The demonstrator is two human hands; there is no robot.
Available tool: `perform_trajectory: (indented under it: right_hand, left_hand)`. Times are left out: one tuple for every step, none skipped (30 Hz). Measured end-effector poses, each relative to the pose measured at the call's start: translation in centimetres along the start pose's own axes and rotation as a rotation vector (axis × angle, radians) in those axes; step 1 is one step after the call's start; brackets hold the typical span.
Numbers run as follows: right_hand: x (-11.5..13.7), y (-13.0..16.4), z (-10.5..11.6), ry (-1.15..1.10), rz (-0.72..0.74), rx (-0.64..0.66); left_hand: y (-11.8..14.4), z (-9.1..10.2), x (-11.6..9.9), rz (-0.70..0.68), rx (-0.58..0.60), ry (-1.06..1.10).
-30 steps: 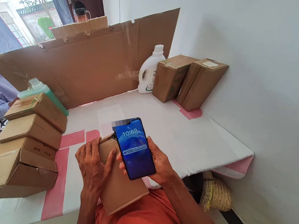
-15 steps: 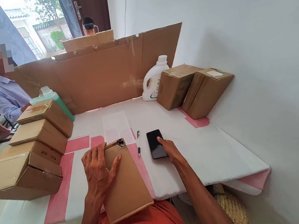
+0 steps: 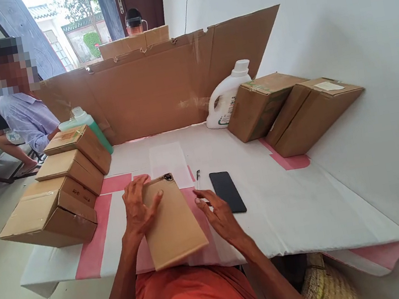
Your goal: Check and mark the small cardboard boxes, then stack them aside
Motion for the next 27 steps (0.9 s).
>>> perform_trajectory:
  right_hand:
    - [0.3, 0.7, -0.9, -0.122, -0.011, 0.089]
    - [0.3, 1.5, -1.6, -0.215, -0.037, 0.156]
    - [0.1, 2.2, -2.2, -0.280, -0.064, 0.200]
    - [-0.2, 2.8, -2.6, -0.318, -0.086, 0.225]
    - [-0.7, 3.5, -2.8, -0.334, -0.098, 0.237]
    - [-1.1, 4.0, -2.9, -0.334, -0.101, 0.240]
    - [-1.5, 4.6, -2.9, -0.327, -0.100, 0.239]
    - [-1.7, 5.0, -2.8, -0.319, -0.095, 0.240]
    - [-1.6, 5.4, -2.7, -0.310, -0.087, 0.249]
    - [-1.3, 5.7, -2.4, -0.299, -0.082, 0.260]
    - [-0.7, 6.0, -2.1, -0.287, -0.083, 0.274]
    - [0.1, 6.1, -1.7, -0.275, -0.088, 0.289]
    - [1.0, 6.1, -1.2, -0.260, -0.093, 0.298]
    - [2.1, 6.0, -0.7, -0.246, -0.093, 0.300]
    - [3.3, 5.8, 0.0, -0.237, -0.084, 0.297]
    - [4.5, 5.5, 0.7, -0.235, -0.064, 0.288]
    - [5.7, 5.2, 1.4, -0.238, -0.033, 0.273]
    - [6.9, 4.8, 2.1, -0.242, 0.006, 0.253]
    - [8.0, 4.3, 2.8, -0.241, 0.049, 0.231]
    - [9.0, 3.8, 3.4, -0.231, 0.092, 0.209]
    - [9.7, 3.3, 3.8, -0.215, 0.126, 0.185]
    - [10.3, 2.8, 4.0, -0.197, 0.151, 0.161]
    - [10.7, 2.3, 4.1, -0.181, 0.165, 0.144]
    - [10.8, 1.8, 4.0, -0.174, 0.168, 0.133]
    - [10.7, 1.3, 3.7, -0.177, 0.161, 0.129]
    - [10.5, 0.9, 3.4, -0.184, 0.148, 0.136]
    - [10.2, 0.5, 3.0, -0.184, 0.132, 0.151]
  left_hand:
    - [0.2, 0.1, 1.1, 0.049, -0.030, 0.064]
    - [0.7, 0.3, 2.3, 0.106, -0.056, 0.127]
    - [1.5, 0.5, 3.5, 0.169, -0.081, 0.185]
    - [2.7, 0.6, 4.7, 0.227, -0.093, 0.231]
    - [4.2, 0.6, 5.7, 0.275, -0.071, 0.270]
    - [5.9, 0.5, 6.4, 0.316, -0.060, 0.304]
    - [7.7, 0.3, 6.8, 0.353, -0.048, 0.342]
    - [9.5, -0.1, 6.9, 0.376, -0.030, 0.389]
    - [11.1, -0.4, 6.6, 0.386, -0.012, 0.441]
    - [12.4, -0.7, 6.0, 0.395, 0.006, 0.493]
    - [13.3, -1.0, 5.1, 0.404, 0.017, 0.544]
    - [13.9, -1.0, 4.0, 0.420, 0.008, 0.592]
    - [14.0, -0.8, 2.8, 0.446, -0.007, 0.635]
    - [13.9, -0.4, 1.5, 0.478, -0.034, 0.675]
    - [13.4, 0.3, 0.1, 0.518, -0.070, 0.714]
    - [12.8, 1.2, -1.2, 0.557, -0.073, 0.758]
    - [12.0, 2.2, -2.5, 0.599, -0.107, 0.812]
    - [11.2, 3.3, -3.8, 0.642, -0.127, 0.892]
    - [10.4, 4.3, -4.9, 0.684, -0.126, 0.986]
    - [9.6, 5.4, -5.8, 0.731, -0.116, 1.071]
    - [8.9, 6.3, -6.5, 0.776, -0.089, 1.131]
    - [8.3, 7.0, -6.9, 0.800, -0.050, 1.155]
    - [7.8, 7.7, -7.2, 0.802, 0.002, 1.142]
    - [7.4, 8.1, -7.1, 0.784, 0.058, 1.100]
    - [7.3, 8.3, -6.8, 0.752, 0.117, 1.047]
    - [7.3, 8.3, -6.4, 0.724, 0.176, 1.005]
    - [7.5, 8.1, -5.8, 0.711, 0.226, 0.978]
Point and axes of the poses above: each hand's wrist, its own y-axis away from the middle knuckle, its own z-axis out of the back of the hand, x = y × z, the point moved 1 cm from there along -y, towards the middle knuckle, and after that the axes turned 12 degrees about y, right-handed, at the moved point
